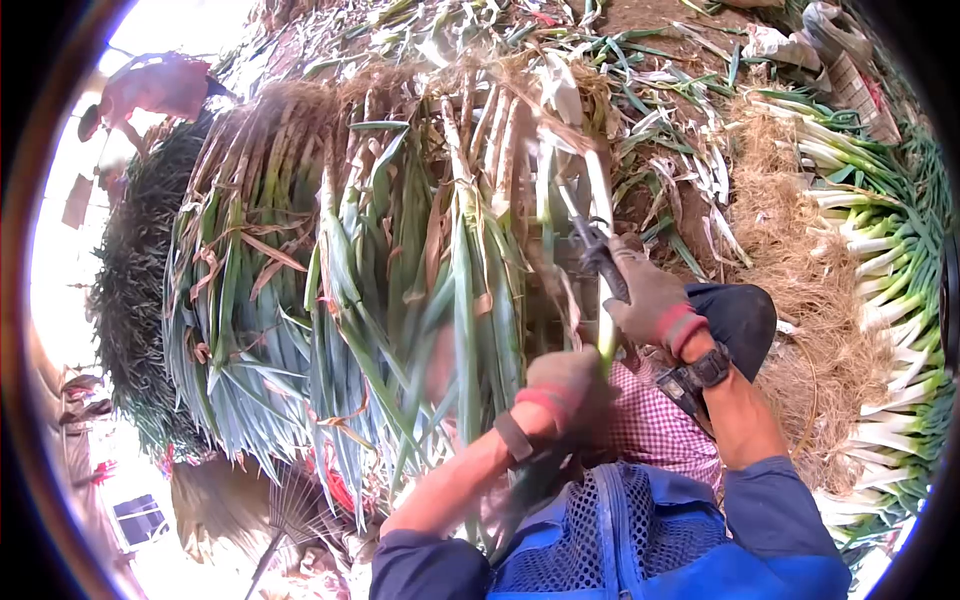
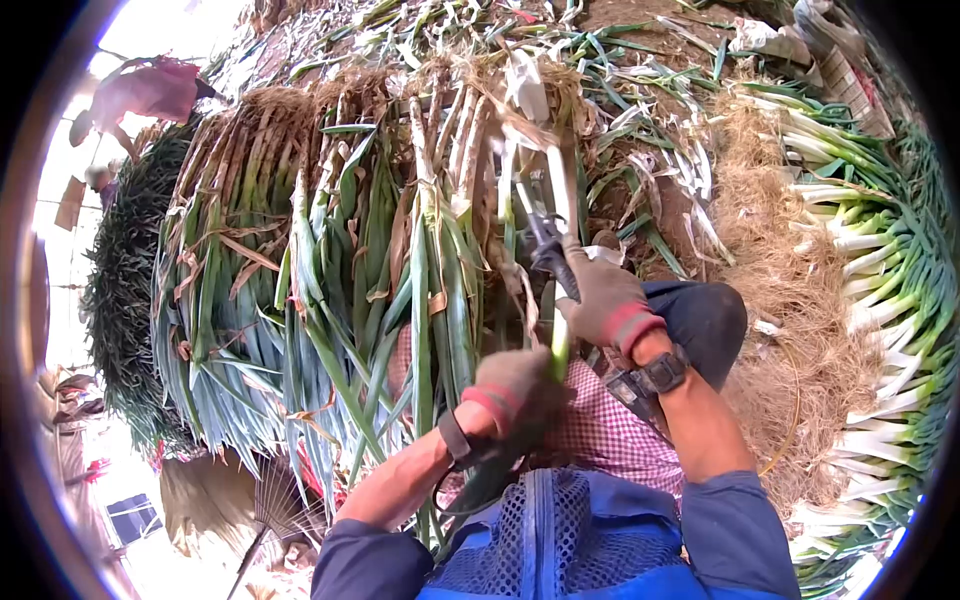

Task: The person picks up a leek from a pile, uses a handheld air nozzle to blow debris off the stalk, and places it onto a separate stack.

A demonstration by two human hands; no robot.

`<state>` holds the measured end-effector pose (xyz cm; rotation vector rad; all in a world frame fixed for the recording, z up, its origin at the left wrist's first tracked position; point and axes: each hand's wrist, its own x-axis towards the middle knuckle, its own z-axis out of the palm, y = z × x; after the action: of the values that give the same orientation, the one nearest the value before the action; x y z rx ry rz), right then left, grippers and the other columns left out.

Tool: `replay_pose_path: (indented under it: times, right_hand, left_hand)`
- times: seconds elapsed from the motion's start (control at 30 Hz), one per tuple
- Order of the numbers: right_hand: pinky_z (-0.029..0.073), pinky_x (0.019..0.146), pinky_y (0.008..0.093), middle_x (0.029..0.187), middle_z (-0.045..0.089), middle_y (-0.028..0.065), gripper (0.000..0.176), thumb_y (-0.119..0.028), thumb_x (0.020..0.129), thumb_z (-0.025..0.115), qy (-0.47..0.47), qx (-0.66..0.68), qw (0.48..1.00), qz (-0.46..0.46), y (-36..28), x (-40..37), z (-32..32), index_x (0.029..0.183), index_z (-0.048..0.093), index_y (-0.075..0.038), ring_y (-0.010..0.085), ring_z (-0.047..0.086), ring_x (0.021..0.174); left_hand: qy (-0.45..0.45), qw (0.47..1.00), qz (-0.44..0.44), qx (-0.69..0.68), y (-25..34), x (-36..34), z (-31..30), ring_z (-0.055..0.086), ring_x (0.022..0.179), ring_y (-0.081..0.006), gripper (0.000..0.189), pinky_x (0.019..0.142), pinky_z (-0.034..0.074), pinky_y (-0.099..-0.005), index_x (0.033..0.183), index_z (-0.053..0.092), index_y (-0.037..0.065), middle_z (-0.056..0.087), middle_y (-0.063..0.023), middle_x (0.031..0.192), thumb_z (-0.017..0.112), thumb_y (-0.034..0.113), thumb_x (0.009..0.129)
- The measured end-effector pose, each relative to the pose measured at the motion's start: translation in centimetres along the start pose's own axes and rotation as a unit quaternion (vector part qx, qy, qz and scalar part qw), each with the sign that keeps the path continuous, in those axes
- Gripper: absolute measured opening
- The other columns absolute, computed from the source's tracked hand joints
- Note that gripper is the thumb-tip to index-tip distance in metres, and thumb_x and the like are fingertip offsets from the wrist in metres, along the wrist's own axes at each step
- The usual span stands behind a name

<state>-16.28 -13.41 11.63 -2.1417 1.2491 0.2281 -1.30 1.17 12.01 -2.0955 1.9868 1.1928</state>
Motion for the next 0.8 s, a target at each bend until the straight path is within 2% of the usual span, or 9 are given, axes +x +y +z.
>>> replay_pose_path:
  times: [0.1, 0.13, 0.17, 0.2, 0.27, 0.43, 0.53, 0.63, 0.8]
  right_hand:
    - [0.055, 0.104, 0.0507, 0.137, 0.066, 0.0304, 0.103, -0.040, 0.092, 0.075, 0.035, -0.027, 0.998, 0.041, -0.6, -1.8, -0.4, 0.174, 0.024, -0.007, 0.0476, 0.067, 0.122]
    - [0.055, 0.104, 0.0507, 0.137, 0.066, 0.0304, 0.103, -0.040, 0.092, 0.075, 0.034, -0.028, 0.998, 0.040, -1.7, -2.6, -1.3, 0.174, 0.024, -0.007, 0.0476, 0.067, 0.122]
    - [0.056, 0.102, 0.0507, 0.137, 0.066, 0.0313, 0.104, -0.038, 0.091, 0.076, -0.009, 0.002, 1.000, 0.023, -2.7, -3.3, -2.0, 0.175, 0.022, -0.008, 0.0483, 0.068, 0.121]
    - [0.057, 0.099, 0.0508, 0.137, 0.066, 0.0322, 0.106, -0.036, 0.090, 0.077, -0.053, 0.032, 0.998, 0.006, -3.1, -3.9, -2.1, 0.175, 0.021, -0.009, 0.0490, 0.069, 0.119]
    - [0.058, 0.094, 0.0521, 0.130, 0.067, 0.0321, 0.109, -0.033, 0.088, 0.080, 0.041, 0.039, 0.991, -0.119, -1.8, -3.8, 1.4, 0.176, 0.019, -0.012, 0.0502, 0.070, 0.111]
    - [0.057, 0.097, 0.0553, 0.119, 0.069, 0.0254, 0.105, -0.035, 0.089, 0.076, -0.024, 0.005, 0.992, -0.122, -5.9, -2.3, -0.4, 0.176, 0.021, -0.018, 0.0468, 0.070, 0.111]
    - [0.056, 0.099, 0.0553, 0.121, 0.069, 0.0257, 0.102, -0.036, 0.090, 0.075, -0.049, 0.002, 0.988, -0.145, -6.5, -0.7, -0.4, 0.176, 0.023, -0.018, 0.0464, 0.070, 0.112]
    - [0.056, 0.099, 0.0555, 0.123, 0.069, 0.0263, 0.100, -0.037, 0.090, 0.074, -0.027, -0.019, 0.990, -0.138, -6.3, 1.2, -0.6, 0.175, 0.026, -0.018, 0.0458, 0.071, 0.114]
    - [0.055, 0.104, 0.0533, 0.127, 0.072, 0.0253, 0.097, -0.028, 0.088, 0.072, -0.066, -0.017, 0.987, -0.143, -6.7, 3.9, -0.7, 0.174, 0.029, -0.016, 0.0445, 0.070, 0.119]
  left_hand:
    - [-0.050, 0.999, -0.002, 0.001, -0.5, 0.1, -2.2, 0.077, 0.090, -0.0404, 0.039, 0.081, 0.062, -0.0469, 0.109, 0.077, 0.013, 0.078, -0.0158, 0.096, 0.082, 0.047, 0.090]
    - [0.122, 0.984, 0.099, -0.081, -3.6, 0.2, -2.2, 0.076, 0.090, -0.0392, 0.035, 0.082, 0.062, -0.0448, 0.111, 0.079, 0.017, 0.078, -0.0124, 0.103, 0.084, 0.043, 0.089]
    - [0.107, 0.992, 0.067, -0.021, -3.8, 0.5, -2.4, 0.075, 0.091, -0.0367, 0.028, 0.082, 0.062, -0.0434, 0.111, 0.079, 0.015, 0.076, -0.0119, 0.107, 0.082, 0.035, 0.091]
    - [0.178, 0.956, -0.059, -0.224, -7.1, 2.9, -5.2, 0.074, 0.094, -0.0361, 0.023, 0.083, 0.061, -0.0439, 0.110, 0.078, 0.013, 0.076, -0.0144, 0.106, 0.078, 0.031, 0.095]
    - [0.367, 0.924, -0.105, 0.009, -9.4, 5.5, -8.4, 0.074, 0.098, -0.0383, 0.028, 0.084, 0.059, -0.0481, 0.111, 0.077, 0.011, 0.076, -0.0184, 0.108, 0.071, 0.036, 0.102]
    - [0.344, 0.899, -0.086, 0.257, -10.6, 8.7, -6.2, 0.069, 0.095, -0.0310, 0.019, 0.082, 0.052, -0.0472, 0.101, 0.076, 0.014, 0.071, -0.0077, 0.096, 0.069, 0.032, 0.098]
    - [0.424, 0.899, -0.094, 0.054, -11.8, 9.8, -0.8, 0.066, 0.098, -0.0331, 0.022, 0.083, 0.049, -0.0470, 0.105, 0.077, 0.016, 0.072, -0.0069, 0.096, 0.065, 0.031, 0.095]
    - [0.381, 0.915, 0.023, 0.133, -11.0, 7.8, -0.9, 0.066, 0.098, -0.0360, 0.021, 0.087, 0.050, -0.0492, 0.101, 0.078, 0.015, 0.075, -0.0089, 0.101, 0.069, 0.031, 0.091]
    - [0.346, 0.938, 0.004, 0.018, -9.4, 5.0, -5.6, 0.069, 0.098, -0.0391, 0.014, 0.091, 0.053, -0.0500, 0.093, 0.079, 0.011, 0.078, -0.0103, 0.107, 0.076, 0.024, 0.087]
